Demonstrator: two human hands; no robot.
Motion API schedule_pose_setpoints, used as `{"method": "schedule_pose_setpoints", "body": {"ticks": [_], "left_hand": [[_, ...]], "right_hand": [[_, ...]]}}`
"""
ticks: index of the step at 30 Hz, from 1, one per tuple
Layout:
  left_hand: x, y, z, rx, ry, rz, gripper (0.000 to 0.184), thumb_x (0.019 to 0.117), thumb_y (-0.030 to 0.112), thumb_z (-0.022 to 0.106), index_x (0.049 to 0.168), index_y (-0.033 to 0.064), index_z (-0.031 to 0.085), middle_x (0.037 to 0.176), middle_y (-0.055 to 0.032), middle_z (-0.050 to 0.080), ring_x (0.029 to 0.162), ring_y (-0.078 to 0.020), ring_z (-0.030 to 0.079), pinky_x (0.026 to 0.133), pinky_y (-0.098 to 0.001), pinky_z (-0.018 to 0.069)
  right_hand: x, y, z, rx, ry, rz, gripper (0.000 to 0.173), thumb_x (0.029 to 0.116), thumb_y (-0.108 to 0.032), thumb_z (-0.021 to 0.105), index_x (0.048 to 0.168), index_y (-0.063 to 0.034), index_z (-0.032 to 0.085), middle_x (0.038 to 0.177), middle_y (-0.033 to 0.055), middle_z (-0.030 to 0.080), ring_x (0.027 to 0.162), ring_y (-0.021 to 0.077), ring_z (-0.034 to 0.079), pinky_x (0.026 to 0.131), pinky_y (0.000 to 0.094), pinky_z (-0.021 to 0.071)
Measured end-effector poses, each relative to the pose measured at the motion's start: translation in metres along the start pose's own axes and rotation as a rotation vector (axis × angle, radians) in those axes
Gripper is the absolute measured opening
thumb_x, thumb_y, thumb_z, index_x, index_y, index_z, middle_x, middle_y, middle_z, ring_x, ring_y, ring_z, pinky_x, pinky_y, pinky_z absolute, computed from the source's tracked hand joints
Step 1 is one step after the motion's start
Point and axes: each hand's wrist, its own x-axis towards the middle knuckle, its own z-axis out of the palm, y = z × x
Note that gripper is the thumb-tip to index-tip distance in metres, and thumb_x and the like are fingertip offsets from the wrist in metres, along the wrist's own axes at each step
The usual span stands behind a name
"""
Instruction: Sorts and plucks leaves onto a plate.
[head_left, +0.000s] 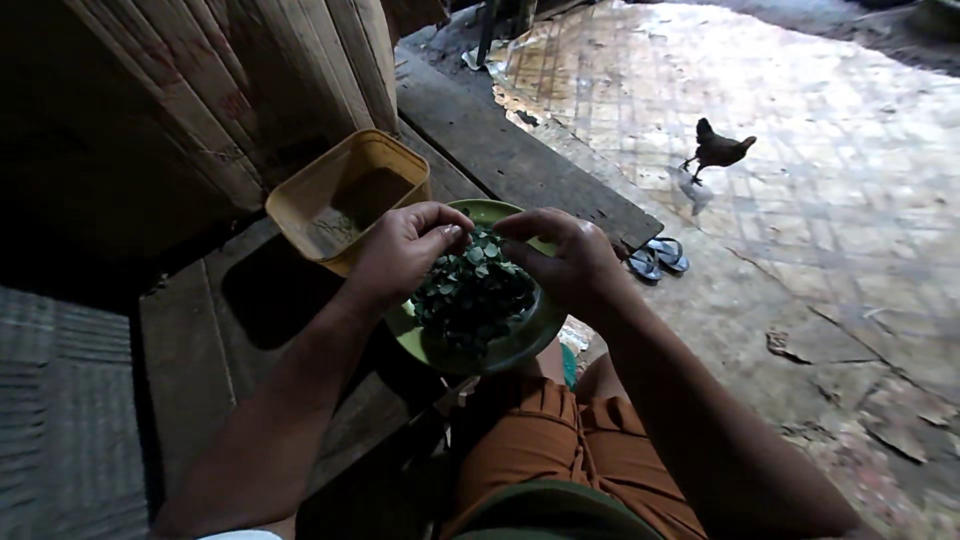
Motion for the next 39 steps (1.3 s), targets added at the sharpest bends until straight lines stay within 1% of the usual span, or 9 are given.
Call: {"method": "schedule_pose_setpoints", "body": {"ticks": [6,10,17,21,23,30,33,36,39], "left_hand": [[0.002,0.000,-0.001,-0.031,0.044,-0.018,0.013,0.1015,0.003,0.059,0.105,0.0039,0.071,0.090,-0.0002,0.071,0.082,-0.0047,0.069,0.079,-0.0217,0.0586],[0.003,-0.005,-0.006,0.085,0.059,0.038,0.011,0.0984,0.004,0.064,0.105,0.0069,0.072,0.092,0.0002,0.073,0.082,-0.0047,0.069,0.078,-0.0225,0.0589],[0.005,-0.014,-0.004,0.403,0.060,0.122,0.012,0.1006,0.015,0.064,0.106,0.0121,0.074,0.094,0.0020,0.072,0.081,-0.0019,0.065,0.077,-0.0245,0.0539],[0.004,-0.011,-0.004,0.442,0.069,0.106,0.014,0.1018,0.016,0.063,0.108,0.0107,0.074,0.101,-0.0027,0.070,0.088,-0.0073,0.065,0.081,-0.0273,0.0541],[0.004,-0.012,-0.004,0.455,0.056,0.112,0.016,0.1017,0.018,0.063,0.109,0.0102,0.074,0.105,-0.0050,0.068,0.091,-0.0104,0.065,0.082,-0.0294,0.0543],[0.002,-0.011,-0.002,0.435,0.015,0.177,0.019,0.1005,0.018,0.061,0.113,0.0122,0.074,0.122,-0.0065,0.066,0.107,-0.0107,0.064,0.088,-0.0286,0.0552],[-0.002,-0.007,-0.002,0.426,-0.059,0.229,0.024,0.0979,0.019,0.064,0.119,0.0114,0.074,0.129,-0.0066,0.065,0.116,-0.0128,0.062,0.094,-0.0325,0.0515],[-0.004,-0.004,0.001,0.405,-0.093,0.265,0.023,0.0971,0.019,0.066,0.118,0.0104,0.074,0.123,-0.0048,0.068,0.114,-0.0098,0.063,0.096,-0.0295,0.0509],[-0.005,-0.004,0.006,0.396,-0.055,0.283,0.017,0.0986,0.021,0.066,0.108,0.0113,0.076,0.104,0.0001,0.071,0.098,-0.0032,0.065,0.089,-0.0233,0.0523]], "right_hand": [[0.000,0.003,0.000,-0.032,-0.010,-0.007,0.019,0.0983,-0.010,0.064,0.115,-0.0104,0.073,0.106,0.0021,0.073,0.096,0.0088,0.069,0.088,0.0303,0.0572],[0.001,0.003,0.000,-0.177,-0.025,0.000,0.019,0.0994,-0.014,0.063,0.114,-0.0118,0.075,0.107,0.0049,0.073,0.102,0.0209,0.068,0.093,0.0513,0.0495],[0.020,0.000,0.016,-0.394,-0.135,-0.106,0.020,0.0994,-0.016,0.062,0.113,-0.0175,0.077,0.110,0.0086,0.072,0.106,0.0313,0.065,0.090,0.0560,0.0466],[0.029,-0.009,0.022,-0.450,-0.218,-0.054,0.014,0.0958,-0.021,0.068,0.098,-0.0107,0.077,0.104,0.0118,0.072,0.107,0.0350,0.064,0.091,0.0585,0.0450],[0.027,-0.007,0.023,-0.439,-0.195,-0.062,0.012,0.0944,-0.018,0.069,0.095,-0.0091,0.077,0.101,0.0119,0.072,0.104,0.0348,0.065,0.091,0.0589,0.0460],[0.012,0.002,0.008,-0.282,-0.037,-0.096,0.015,0.0975,-0.021,0.067,0.104,-0.0131,0.078,0.103,0.0074,0.071,0.103,0.0273,0.065,0.092,0.0553,0.0455],[0.008,0.000,0.005,-0.240,-0.022,-0.089,0.016,0.0982,-0.023,0.066,0.105,-0.0145,0.077,0.103,0.0050,0.071,0.103,0.0235,0.065,0.093,0.0521,0.0454],[0.006,-0.001,0.005,-0.193,0.001,-0.094,0.015,0.0974,-0.022,0.067,0.104,-0.0143,0.077,0.102,0.0037,0.071,0.101,0.0205,0.065,0.093,0.0508,0.0460],[0.004,-0.004,0.005,-0.155,0.002,-0.087,0.012,0.0961,-0.020,0.068,0.101,-0.0129,0.077,0.101,0.0034,0.071,0.099,0.0197,0.066,0.092,0.0511,0.0473]]}}
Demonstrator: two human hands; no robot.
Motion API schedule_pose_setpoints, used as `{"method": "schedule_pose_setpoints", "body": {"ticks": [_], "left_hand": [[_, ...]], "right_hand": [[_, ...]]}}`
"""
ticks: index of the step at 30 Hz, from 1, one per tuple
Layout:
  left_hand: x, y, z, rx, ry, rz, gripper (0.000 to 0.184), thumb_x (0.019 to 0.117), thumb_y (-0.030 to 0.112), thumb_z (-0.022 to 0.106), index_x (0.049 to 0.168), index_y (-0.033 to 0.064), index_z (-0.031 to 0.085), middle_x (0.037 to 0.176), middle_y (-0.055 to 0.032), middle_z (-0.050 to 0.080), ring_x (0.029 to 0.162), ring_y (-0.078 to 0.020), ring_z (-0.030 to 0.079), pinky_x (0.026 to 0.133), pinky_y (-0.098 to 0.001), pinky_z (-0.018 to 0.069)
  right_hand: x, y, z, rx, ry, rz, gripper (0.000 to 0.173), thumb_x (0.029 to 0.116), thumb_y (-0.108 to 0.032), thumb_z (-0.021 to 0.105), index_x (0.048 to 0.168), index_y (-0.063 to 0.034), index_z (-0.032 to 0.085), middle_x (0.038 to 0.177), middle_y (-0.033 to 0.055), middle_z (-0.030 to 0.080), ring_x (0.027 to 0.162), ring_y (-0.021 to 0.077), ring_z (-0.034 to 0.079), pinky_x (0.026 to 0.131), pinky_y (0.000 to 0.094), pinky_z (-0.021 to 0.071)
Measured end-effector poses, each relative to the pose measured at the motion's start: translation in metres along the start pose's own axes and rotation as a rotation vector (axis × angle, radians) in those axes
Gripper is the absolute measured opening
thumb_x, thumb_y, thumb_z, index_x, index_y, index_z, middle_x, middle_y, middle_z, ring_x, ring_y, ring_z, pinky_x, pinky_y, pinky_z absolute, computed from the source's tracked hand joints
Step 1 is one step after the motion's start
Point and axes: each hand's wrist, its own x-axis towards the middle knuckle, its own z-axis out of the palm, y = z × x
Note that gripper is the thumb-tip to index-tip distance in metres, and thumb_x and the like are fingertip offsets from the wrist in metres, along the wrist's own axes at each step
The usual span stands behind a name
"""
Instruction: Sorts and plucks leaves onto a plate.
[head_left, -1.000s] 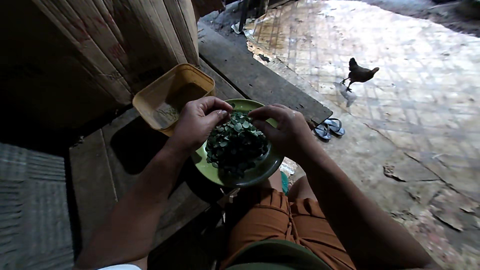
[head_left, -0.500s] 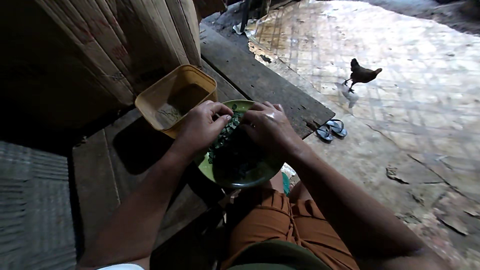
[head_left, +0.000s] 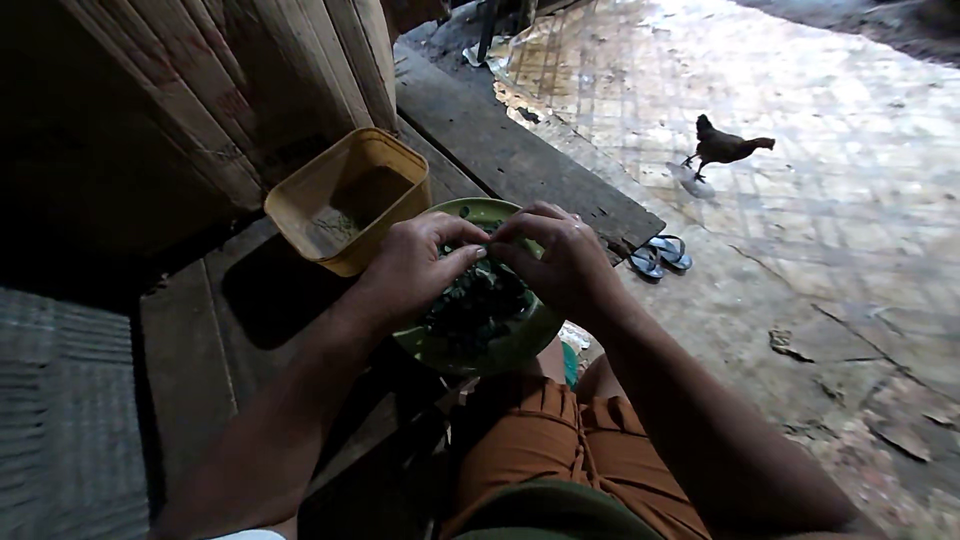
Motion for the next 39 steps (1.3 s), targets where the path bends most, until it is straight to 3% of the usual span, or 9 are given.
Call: {"method": "schedule_pose_setpoints", "body": {"ticks": [8,13,20,24,28,31,33,36,39], "left_hand": [[0.001,0.001,0.000,0.057,0.069,-0.019,0.014,0.0997,0.020,0.064,0.102,0.0095,0.073,0.095,-0.0004,0.070,0.085,-0.0024,0.065,0.080,-0.0214,0.0535],[0.004,-0.008,-0.026,0.169,0.149,-0.059,0.018,0.1005,0.019,0.064,0.108,0.0052,0.073,0.112,-0.0093,0.070,0.105,-0.0147,0.067,0.094,-0.0357,0.0549],[0.003,-0.040,-0.073,0.605,0.374,-0.245,0.036,0.1041,0.027,0.056,0.124,0.0004,0.068,0.135,-0.0244,0.060,0.130,-0.0437,0.053,0.108,-0.0612,0.0386],[0.005,-0.018,-0.066,0.525,0.186,-0.231,0.046,0.1023,0.024,0.062,0.140,-0.0016,0.057,0.141,-0.0284,0.054,0.133,-0.0476,0.050,0.109,-0.0641,0.0384],[-0.001,0.002,-0.047,0.225,-0.204,-0.133,0.052,0.0941,0.027,0.074,0.140,0.0072,0.060,0.132,-0.0173,0.062,0.119,-0.0313,0.062,0.099,-0.0529,0.0513],[-0.003,0.002,-0.026,0.192,-0.452,-0.172,0.083,0.0796,0.033,0.088,0.151,0.0191,0.050,0.149,-0.0072,0.052,0.134,-0.0265,0.053,0.107,-0.0532,0.0475],[-0.001,0.004,-0.017,0.269,-0.553,-0.231,0.090,0.0796,0.034,0.089,0.156,0.0234,0.043,0.157,-0.0061,0.044,0.140,-0.0326,0.046,0.107,-0.0612,0.0434],[0.003,0.001,-0.010,0.326,-0.575,-0.264,0.081,0.0840,0.032,0.086,0.154,0.0231,0.047,0.154,-0.0086,0.046,0.137,-0.0363,0.045,0.105,-0.0609,0.0434],[0.008,0.001,-0.006,0.293,-0.511,-0.224,0.050,0.0896,0.012,0.078,0.137,0.0125,0.062,0.136,-0.0144,0.057,0.123,-0.0320,0.058,0.101,-0.0536,0.0497]], "right_hand": [[-0.003,0.001,0.001,0.011,-0.014,-0.001,0.013,0.0960,-0.020,0.068,0.100,-0.0138,0.078,0.101,0.0030,0.072,0.099,0.0207,0.066,0.091,0.0531,0.0463],[-0.007,0.009,-0.001,-0.045,-0.117,0.026,0.020,0.0979,-0.020,0.065,0.114,-0.0159,0.077,0.112,0.0038,0.072,0.110,0.0231,0.065,0.099,0.0554,0.0449],[-0.008,0.002,-0.013,-0.128,-0.166,0.007,0.029,0.0969,-0.018,0.066,0.125,-0.0149,0.072,0.118,0.0073,0.070,0.113,0.0293,0.063,0.095,0.0554,0.0475],[-0.016,0.001,-0.016,-0.022,-0.089,0.031,0.028,0.0977,-0.011,0.065,0.125,-0.0120,0.071,0.121,0.0087,0.069,0.111,0.0216,0.066,0.096,0.0404,0.0539],[-0.040,0.030,-0.026,0.192,0.148,0.158,0.026,0.0998,-0.011,0.062,0.124,-0.0041,0.068,0.119,0.0085,0.069,0.101,0.0105,0.069,0.089,0.0280,0.0596],[-0.077,0.058,-0.038,0.388,0.285,0.307,0.026,0.0980,-0.013,0.061,0.122,-0.0031,0.067,0.113,0.0018,0.071,0.096,0.0069,0.069,0.085,0.0280,0.0601],[-0.105,0.072,-0.042,0.427,0.313,0.435,0.026,0.0975,-0.014,0.058,0.119,-0.0026,0.066,0.106,-0.0019,0.071,0.089,0.0046,0.069,0.080,0.0256,0.0597],[-0.144,0.087,-0.038,0.444,0.271,0.586,0.028,0.0982,-0.015,0.056,0.120,0.0018,0.064,0.103,-0.0001,0.071,0.086,0.0033,0.068,0.077,0.0234,0.0586],[-0.173,0.101,-0.023,0.434,0.205,0.703,0.029,0.0992,-0.013,0.054,0.120,0.0046,0.064,0.104,0.0047,0.070,0.083,0.0036,0.067,0.075,0.0230,0.0573]]}}
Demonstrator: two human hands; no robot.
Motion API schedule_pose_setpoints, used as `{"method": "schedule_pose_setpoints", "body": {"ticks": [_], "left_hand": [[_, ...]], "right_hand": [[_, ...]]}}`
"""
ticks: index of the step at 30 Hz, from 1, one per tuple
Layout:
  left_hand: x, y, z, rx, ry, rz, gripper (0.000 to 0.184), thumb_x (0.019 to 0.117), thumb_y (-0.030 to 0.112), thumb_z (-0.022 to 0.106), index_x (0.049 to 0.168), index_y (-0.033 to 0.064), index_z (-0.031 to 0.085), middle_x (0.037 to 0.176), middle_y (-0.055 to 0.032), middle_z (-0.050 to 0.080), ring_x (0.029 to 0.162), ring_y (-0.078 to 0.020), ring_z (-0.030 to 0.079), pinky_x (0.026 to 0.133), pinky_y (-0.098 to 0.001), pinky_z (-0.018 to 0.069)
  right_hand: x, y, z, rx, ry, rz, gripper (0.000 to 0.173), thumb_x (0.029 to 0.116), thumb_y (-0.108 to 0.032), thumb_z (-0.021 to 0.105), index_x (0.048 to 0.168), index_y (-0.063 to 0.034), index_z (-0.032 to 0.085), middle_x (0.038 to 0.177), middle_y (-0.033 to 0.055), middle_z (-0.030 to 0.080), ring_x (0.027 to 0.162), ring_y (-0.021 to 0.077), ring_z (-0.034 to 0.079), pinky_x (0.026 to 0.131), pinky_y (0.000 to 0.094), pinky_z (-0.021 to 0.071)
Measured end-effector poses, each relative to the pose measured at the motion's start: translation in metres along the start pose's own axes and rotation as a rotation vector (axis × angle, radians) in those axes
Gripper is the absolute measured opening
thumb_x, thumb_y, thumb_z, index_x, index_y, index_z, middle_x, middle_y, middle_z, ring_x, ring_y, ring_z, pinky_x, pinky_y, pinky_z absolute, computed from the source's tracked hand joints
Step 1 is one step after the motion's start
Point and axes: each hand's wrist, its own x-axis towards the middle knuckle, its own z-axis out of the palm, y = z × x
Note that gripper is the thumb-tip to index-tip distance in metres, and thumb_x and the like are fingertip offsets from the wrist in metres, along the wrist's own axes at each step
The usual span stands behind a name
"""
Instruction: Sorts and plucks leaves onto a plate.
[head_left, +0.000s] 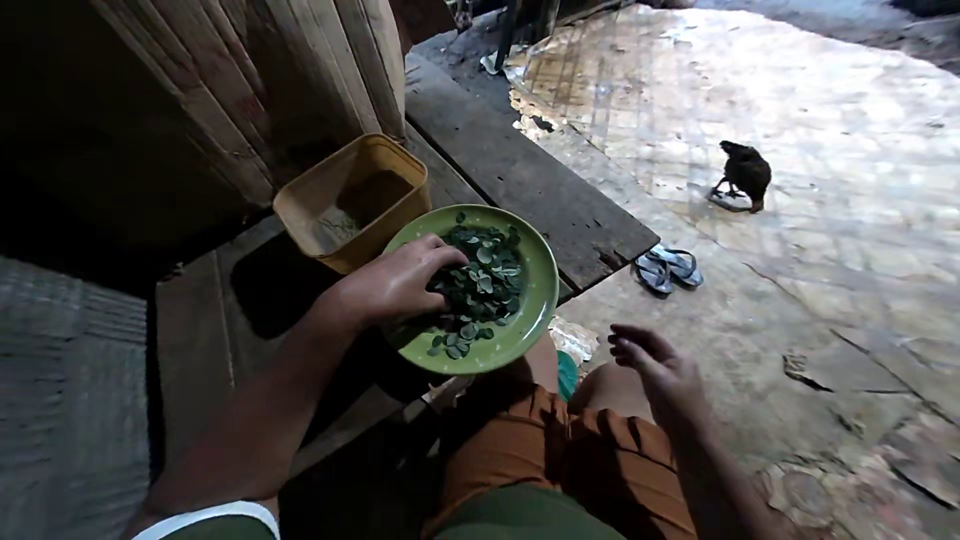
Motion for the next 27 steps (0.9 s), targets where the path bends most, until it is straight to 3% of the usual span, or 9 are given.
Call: {"method": "schedule_pose_setpoints", "body": {"ticks": [3,6,9,12,14,18,21,24,27], "left_hand": [[0.005,0.006,-0.007,0.040,0.079,0.044,0.033,0.0912,-0.002,0.069,0.124,0.0033,0.068,0.120,-0.0183,0.066,0.113,-0.0317,0.064,0.098,-0.0495,0.0519],[0.002,0.020,-0.026,0.037,0.122,0.042,0.030,0.0922,-0.003,0.068,0.121,0.0028,0.070,0.114,-0.0172,0.068,0.109,-0.0301,0.066,0.096,-0.0490,0.0519],[-0.001,0.036,-0.046,0.050,0.104,-0.019,0.032,0.0974,0.007,0.068,0.129,0.0117,0.067,0.116,-0.0099,0.071,0.106,-0.0222,0.068,0.094,-0.0459,0.0532],[-0.002,0.049,-0.057,0.066,0.091,-0.046,0.037,0.1001,0.016,0.067,0.136,0.0111,0.063,0.122,-0.0108,0.070,0.109,-0.0209,0.068,0.097,-0.0446,0.0528],[-0.002,0.056,-0.059,0.082,0.078,-0.076,0.039,0.1005,0.017,0.067,0.138,0.0116,0.061,0.126,-0.0104,0.068,0.103,-0.0189,0.067,0.092,-0.0406,0.0540],[-0.008,0.059,-0.059,0.134,0.131,-0.054,0.037,0.1008,0.012,0.065,0.138,0.0106,0.063,0.129,-0.0117,0.066,0.104,-0.0203,0.068,0.093,-0.0396,0.0560],[-0.023,0.054,-0.050,0.164,0.182,0.003,0.028,0.0990,0.010,0.066,0.126,0.0065,0.068,0.121,-0.0137,0.067,0.104,-0.0245,0.068,0.093,-0.0448,0.0567],[-0.041,0.054,-0.024,0.107,0.091,-0.051,0.020,0.0961,0.022,0.072,0.110,0.0076,0.073,0.103,-0.0083,0.070,0.091,-0.0201,0.069,0.082,-0.0431,0.0588],[-0.046,0.052,0.002,-0.007,-0.084,-0.188,0.037,0.0957,0.037,0.073,0.118,0.0079,0.070,0.105,-0.0075,0.071,0.095,-0.0189,0.068,0.086,-0.0446,0.0575]], "right_hand": [[-0.005,0.027,0.006,0.023,-0.026,0.088,0.026,0.0997,-0.011,0.057,0.119,0.0054,0.065,0.104,0.0074,0.070,0.082,0.0052,0.067,0.074,0.0233,0.0572],[-0.005,0.051,0.013,0.036,-0.048,0.122,0.025,0.0986,-0.009,0.058,0.118,0.0056,0.065,0.102,0.0085,0.071,0.079,0.0058,0.067,0.071,0.0233,0.0570],[-0.007,0.063,0.014,0.021,-0.064,0.172,0.025,0.0994,-0.008,0.058,0.118,0.0062,0.065,0.102,0.0118,0.070,0.080,0.0088,0.067,0.072,0.0269,0.0568],[-0.006,0.071,0.013,0.045,-0.074,0.206,0.026,0.0992,-0.009,0.058,0.118,0.0060,0.065,0.102,0.0118,0.069,0.080,0.0096,0.066,0.072,0.0270,0.0563],[-0.004,0.073,0.010,0.082,-0.079,0.220,0.026,0.0994,-0.010,0.059,0.119,0.0059,0.065,0.102,0.0110,0.069,0.080,0.0094,0.066,0.073,0.0268,0.0564],[0.000,0.075,0.007,0.114,-0.096,0.238,0.026,0.0996,-0.010,0.059,0.120,0.0050,0.065,0.103,0.0115,0.069,0.081,0.0101,0.067,0.074,0.0276,0.0572],[0.001,0.076,0.007,0.137,-0.106,0.231,0.025,0.0994,-0.010,0.059,0.119,0.0050,0.065,0.103,0.0109,0.069,0.080,0.0094,0.067,0.073,0.0267,0.0574],[0.002,0.078,0.007,0.174,-0.117,0.232,0.025,0.0991,-0.010,0.059,0.119,0.0046,0.065,0.101,0.0090,0.070,0.079,0.0082,0.067,0.072,0.0254,0.0573],[0.003,0.079,0.006,0.191,-0.138,0.224,0.027,0.0990,-0.012,0.059,0.120,0.0041,0.065,0.102,0.0089,0.070,0.081,0.0083,0.067,0.073,0.0259,0.0574]]}}
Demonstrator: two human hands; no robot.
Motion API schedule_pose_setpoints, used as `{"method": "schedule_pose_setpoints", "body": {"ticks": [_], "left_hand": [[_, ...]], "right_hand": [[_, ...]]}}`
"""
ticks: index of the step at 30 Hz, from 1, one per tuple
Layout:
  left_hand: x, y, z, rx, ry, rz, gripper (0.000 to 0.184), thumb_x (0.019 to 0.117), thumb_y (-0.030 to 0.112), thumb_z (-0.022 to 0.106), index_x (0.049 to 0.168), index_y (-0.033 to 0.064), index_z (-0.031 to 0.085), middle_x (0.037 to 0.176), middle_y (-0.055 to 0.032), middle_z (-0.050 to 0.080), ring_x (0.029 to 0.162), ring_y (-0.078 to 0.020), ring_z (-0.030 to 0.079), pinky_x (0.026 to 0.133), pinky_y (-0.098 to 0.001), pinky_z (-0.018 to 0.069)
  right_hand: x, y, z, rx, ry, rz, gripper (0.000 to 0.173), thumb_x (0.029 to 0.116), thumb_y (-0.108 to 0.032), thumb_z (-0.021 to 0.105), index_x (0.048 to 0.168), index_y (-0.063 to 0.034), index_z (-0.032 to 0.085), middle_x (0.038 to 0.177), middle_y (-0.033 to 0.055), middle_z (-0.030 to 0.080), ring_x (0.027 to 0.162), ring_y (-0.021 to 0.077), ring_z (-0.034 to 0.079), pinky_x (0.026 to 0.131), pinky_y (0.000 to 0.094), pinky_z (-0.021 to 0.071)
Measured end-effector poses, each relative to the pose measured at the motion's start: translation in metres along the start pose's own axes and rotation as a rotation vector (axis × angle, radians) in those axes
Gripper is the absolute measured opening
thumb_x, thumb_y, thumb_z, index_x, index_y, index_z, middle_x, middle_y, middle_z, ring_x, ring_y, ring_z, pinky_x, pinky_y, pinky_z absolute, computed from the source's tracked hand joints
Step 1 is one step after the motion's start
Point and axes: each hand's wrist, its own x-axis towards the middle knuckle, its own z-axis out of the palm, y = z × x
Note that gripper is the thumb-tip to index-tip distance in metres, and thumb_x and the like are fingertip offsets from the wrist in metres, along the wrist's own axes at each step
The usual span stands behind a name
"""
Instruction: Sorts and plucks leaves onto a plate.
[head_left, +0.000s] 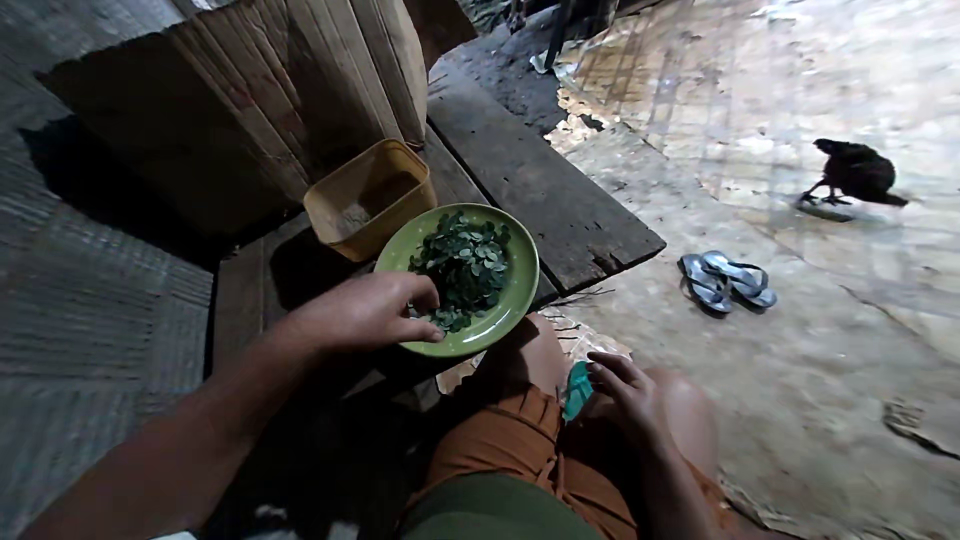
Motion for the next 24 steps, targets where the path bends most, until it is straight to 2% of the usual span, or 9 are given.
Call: {"method": "schedule_pose_setpoints", "body": {"ticks": [3,6,9,12,15,18,20,22,24], "left_hand": [[0.004,-0.006,0.014,-0.082,-0.022,-0.035,0.031,0.0966,0.031,0.072,0.118,0.0084,0.069,0.107,-0.0070,0.068,0.097,-0.0168,0.066,0.089,-0.0416,0.0549],[0.009,-0.016,0.018,-0.126,0.026,0.021,0.015,0.0990,0.020,0.068,0.108,0.0087,0.073,0.102,-0.0030,0.070,0.094,-0.0100,0.066,0.087,-0.0325,0.0554],[0.014,-0.019,0.018,-0.089,0.084,0.019,0.010,0.1000,0.013,0.065,0.104,0.0079,0.073,0.098,-0.0034,0.070,0.091,-0.0112,0.066,0.085,-0.0348,0.0551],[0.017,-0.019,0.011,-0.018,0.253,0.100,0.008,0.0975,0.010,0.068,0.102,0.0076,0.074,0.098,-0.0055,0.070,0.090,-0.0152,0.068,0.082,-0.0380,0.0572],[0.015,-0.014,-0.001,0.042,0.400,0.183,0.015,0.0970,0.016,0.068,0.110,0.0090,0.073,0.108,-0.0073,0.068,0.094,-0.0178,0.068,0.081,-0.0397,0.0590],[0.020,-0.005,-0.003,0.096,0.514,0.169,0.023,0.0998,0.025,0.064,0.115,0.0093,0.072,0.114,-0.0107,0.067,0.094,-0.0223,0.067,0.080,-0.0442,0.0574],[0.029,0.001,0.003,0.131,0.564,0.152,0.028,0.0991,0.033,0.066,0.111,0.0085,0.073,0.111,-0.0124,0.067,0.094,-0.0265,0.066,0.080,-0.0486,0.0563],[0.042,0.002,0.012,0.174,0.558,0.160,0.032,0.0960,0.038,0.071,0.107,0.0089,0.073,0.112,-0.0135,0.066,0.102,-0.0307,0.066,0.085,-0.0528,0.0556],[0.052,-0.001,0.021,0.195,0.558,0.184,0.024,0.0954,0.032,0.072,0.101,0.0090,0.074,0.111,-0.0133,0.066,0.105,-0.0319,0.064,0.089,-0.0529,0.0539]], "right_hand": [[0.001,0.002,-0.002,-0.010,-0.019,-0.010,0.027,0.0992,-0.013,0.060,0.119,0.0028,0.065,0.100,0.0072,0.070,0.080,0.0073,0.067,0.072,0.0247,0.0573],[0.000,0.004,-0.004,0.003,-0.021,-0.024,0.026,0.0982,-0.014,0.061,0.119,0.0017,0.066,0.099,0.0052,0.070,0.079,0.0055,0.067,0.072,0.0230,0.0572],[-0.001,0.002,-0.004,0.015,-0.005,-0.028,0.025,0.0983,-0.012,0.060,0.118,0.0034,0.065,0.100,0.0060,0.070,0.078,0.0055,0.067,0.071,0.0232,0.0572],[-0.002,-0.001,-0.003,0.024,0.009,-0.015,0.024,0.0992,-0.010,0.059,0.118,0.0043,0.065,0.099,0.0066,0.069,0.078,0.0051,0.066,0.071,0.0221,0.0563],[-0.003,-0.001,-0.003,0.017,0.016,-0.013,0.024,0.0988,-0.010,0.059,0.118,0.0039,0.065,0.099,0.0067,0.069,0.077,0.0052,0.066,0.071,0.0221,0.0563],[-0.003,-0.001,-0.002,0.006,0.019,-0.012,0.024,0.0989,-0.012,0.060,0.117,0.0031,0.066,0.097,0.0058,0.069,0.076,0.0049,0.066,0.071,0.0217,0.0561],[-0.002,0.002,-0.001,0.002,0.019,-0.021,0.024,0.0984,-0.012,0.060,0.117,0.0027,0.065,0.096,0.0052,0.069,0.076,0.0050,0.066,0.070,0.0219,0.0562],[-0.004,0.002,-0.001,-0.006,0.024,-0.036,0.025,0.0979,-0.012,0.059,0.117,0.0028,0.066,0.097,0.0053,0.069,0.076,0.0054,0.066,0.071,0.0227,0.0562],[-0.007,0.000,0.000,-0.007,0.042,-0.043,0.024,0.0981,-0.012,0.060,0.116,0.0029,0.066,0.096,0.0051,0.070,0.076,0.0052,0.066,0.071,0.0226,0.0566]]}}
